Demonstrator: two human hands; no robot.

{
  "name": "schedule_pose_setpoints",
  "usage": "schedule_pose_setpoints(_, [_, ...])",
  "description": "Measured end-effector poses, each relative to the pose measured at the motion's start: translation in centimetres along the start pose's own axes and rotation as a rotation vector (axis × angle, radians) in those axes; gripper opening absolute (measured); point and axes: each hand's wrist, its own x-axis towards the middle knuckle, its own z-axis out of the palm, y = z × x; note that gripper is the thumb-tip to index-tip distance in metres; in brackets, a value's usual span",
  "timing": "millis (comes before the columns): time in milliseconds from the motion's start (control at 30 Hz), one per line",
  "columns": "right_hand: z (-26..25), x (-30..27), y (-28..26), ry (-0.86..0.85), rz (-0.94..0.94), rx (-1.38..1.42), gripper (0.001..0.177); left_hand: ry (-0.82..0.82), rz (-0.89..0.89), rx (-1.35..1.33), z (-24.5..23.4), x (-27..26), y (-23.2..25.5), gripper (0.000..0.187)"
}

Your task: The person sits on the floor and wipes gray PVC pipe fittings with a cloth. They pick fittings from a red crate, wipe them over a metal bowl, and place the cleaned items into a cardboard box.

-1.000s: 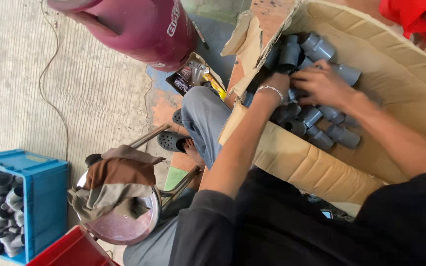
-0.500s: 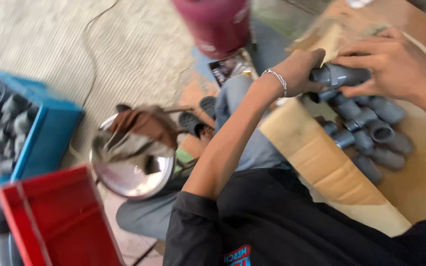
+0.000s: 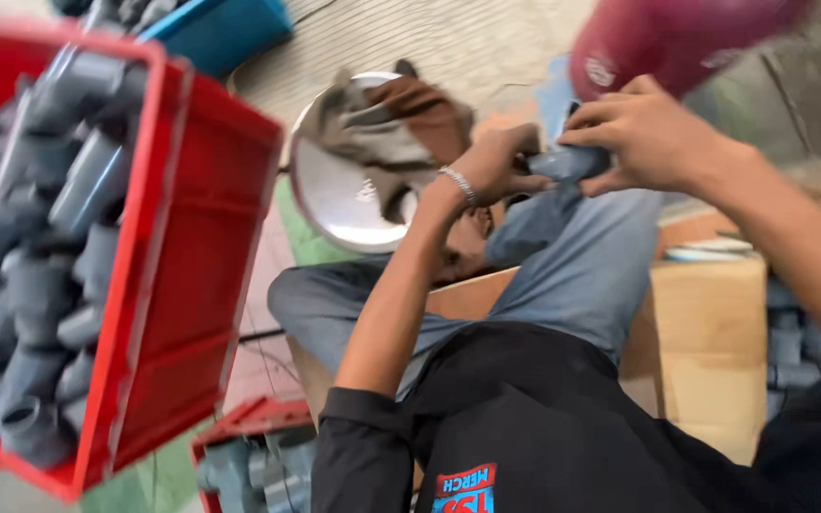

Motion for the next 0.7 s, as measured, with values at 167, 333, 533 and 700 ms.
schedule_pose_setpoints(167, [2.8,11.3,-5.1,-0.089,-0.118,0.195,0.070,0.210,-0.207,-0.044,-5.0,-10.5,-3.5,0.044])
schedule_pose_setpoints(333, [6.6,19.2,-12.2,0.090,-0.279,0.541,0.053,0.362,-0.403,-0.322,-8.9,-20.1,-3.8,0.036])
schedule_pose_setpoints(533, [12.0,23.6,-17.2,0.113,-0.109,0.811,0.055,0.657,-0.660,-0.285,-8.1,-24.4,-11.5,0.061])
schedule_pose_setpoints(700, [14.6,24.1,-19.3,0.164,0.255,1.077,0.055,0.855,-0.750,-0.341,-6.7,-24.3,-12.4,0.079])
